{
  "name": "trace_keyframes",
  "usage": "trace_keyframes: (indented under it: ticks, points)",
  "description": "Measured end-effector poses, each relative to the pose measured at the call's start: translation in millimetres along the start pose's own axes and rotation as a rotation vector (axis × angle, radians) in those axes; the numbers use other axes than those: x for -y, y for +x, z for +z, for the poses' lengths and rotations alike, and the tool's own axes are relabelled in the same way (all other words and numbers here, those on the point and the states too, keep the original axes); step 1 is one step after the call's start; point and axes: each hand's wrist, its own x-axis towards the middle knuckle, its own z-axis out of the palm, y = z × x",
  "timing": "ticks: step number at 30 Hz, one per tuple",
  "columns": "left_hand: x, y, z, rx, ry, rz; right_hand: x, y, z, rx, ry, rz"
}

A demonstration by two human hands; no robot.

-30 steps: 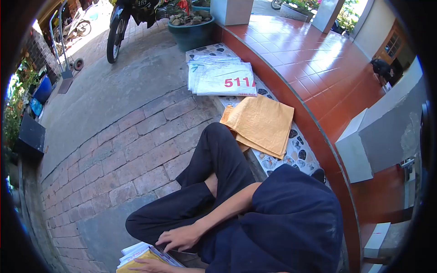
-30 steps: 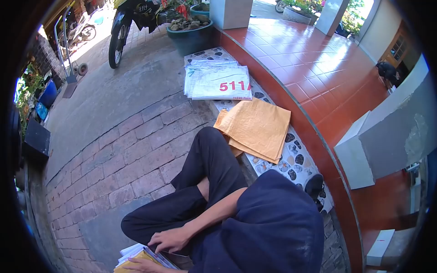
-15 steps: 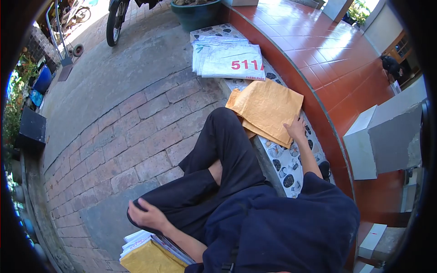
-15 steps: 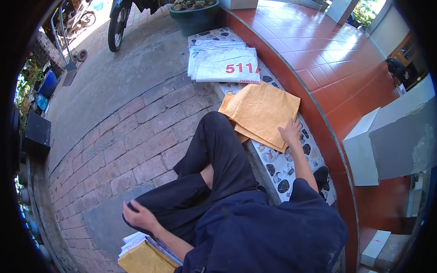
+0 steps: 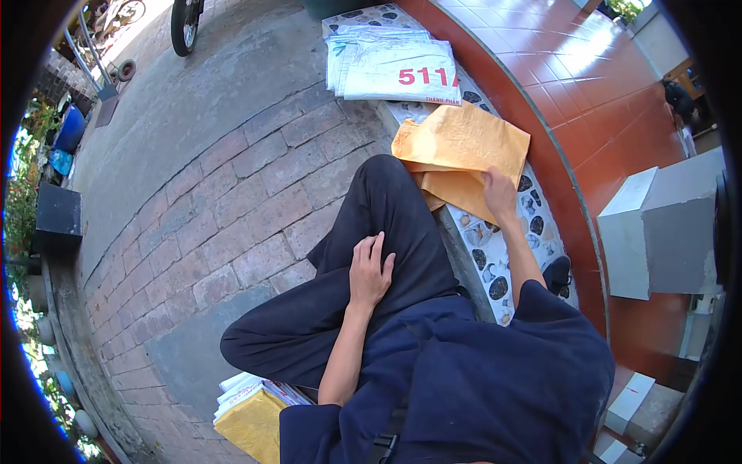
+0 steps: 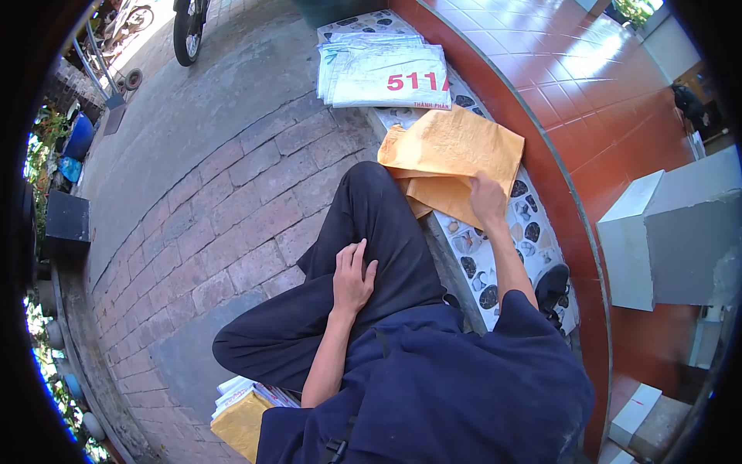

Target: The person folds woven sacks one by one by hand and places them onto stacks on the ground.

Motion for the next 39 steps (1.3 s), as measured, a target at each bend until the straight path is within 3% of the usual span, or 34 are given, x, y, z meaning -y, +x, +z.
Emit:
trace_keyframes:
  ticks: [2, 7, 10, 13, 15, 18, 20, 22, 24, 26, 27, 29, 30, 32, 33, 34, 35, 36, 37, 38, 39]
  points:
    - [-1.8, 4.9, -6.2, -0.015, 0.007, 0.009, 4.8, 9.3, -24.4, -0.213, 0.165, -0.017]
    - [-18.0, 31.7, -7.5, -0.059, -0.104, -0.058, 39.2, 18.5, -110.3, -0.289, 0.059, -0.197]
    - [-31.9, 77.3, -1.5, -0.127, -0.078, 0.049, 45.8, 24.4, -134.5, -0.313, -0.011, -0.342]
    - [-34.7, 135.5, 9.4, -0.118, 0.156, 0.107, 42.0, 27.2, -147.5, -0.384, -0.046, -0.407]
    - [-33.8, 166.6, 18.5, -0.070, 0.292, 0.153, 34.6, 26.3, -147.8, -0.392, -0.043, -0.343]
    - [-15.1, 190.9, 51.9, -0.014, 0.327, 0.199, 45.3, 10.6, -154.1, -0.806, -0.100, -0.321]
    - [-8.9, 198.9, 66.4, 0.047, 0.229, 0.372, 46.3, -15.0, -125.7, -0.910, -0.025, -0.276]
    - [-17.0, 200.4, 73.9, 0.021, 0.104, 0.431, 70.1, -56.8, -91.4, -0.542, 0.322, -0.291]
    - [-30.8, 194.7, 68.9, 0.001, 0.111, 0.492, 86.1, -87.3, -47.2, -0.168, 0.626, -0.016]
    - [-45.1, 188.4, 59.3, 0.012, 0.063, 0.561, 83.8, -82.9, -0.7, -0.137, 0.728, 0.096]
    - [-46.1, 187.4, 58.6, 0.028, 0.066, 0.640, 82.5, -73.7, 5.8, -0.153, 0.576, -0.057]
    - [-50.9, 190.3, 52.3, 0.067, 0.063, 0.661, 93.1, -49.8, -5.0, -0.075, 0.528, -0.103]
    - [-52.9, 198.0, 40.7, 0.022, 0.113, 0.636, 106.5, -33.8, -20.9, -0.097, 0.493, -0.141]
    - [-49.0, 228.6, -4.5, -0.192, 0.159, 0.544, 114.0, 26.1, -41.6, 0.299, 0.298, -0.174]
    - [-23.0, 257.5, -18.6, -0.322, 0.235, 0.543, 124.9, 51.6, -59.2, -0.075, 0.259, -0.500]
    - [-13.9, 280.2, -63.0, -0.344, 0.350, 0.424, 129.6, 100.7, -70.3, -0.010, 0.281, -0.565]
    - [3.9, 306.9, -115.2, -0.492, 0.372, 0.436, 153.2, 136.6, -115.3, 0.045, 0.266, -0.578]
    - [7.8, 320.4, -180.5, -0.612, 0.431, 0.398, 181.3, 163.3, -167.0, 0.282, 0.205, -0.414]
    - [11.6, 325.5, -250.8, -0.739, 0.564, 0.444, 190.2, 182.7, -199.5, 0.203, 0.233, -0.589]
    - [30.7, 330.2, -318.2, -0.823, 0.819, 0.345, 189.8, 226.1, -206.4, 0.164, 0.375, -0.817]
    - [30.7, 318.6, -385.5, -0.896, 1.068, 0.336, 203.1, 232.8, -241.0, 0.228, 0.362, -0.766]
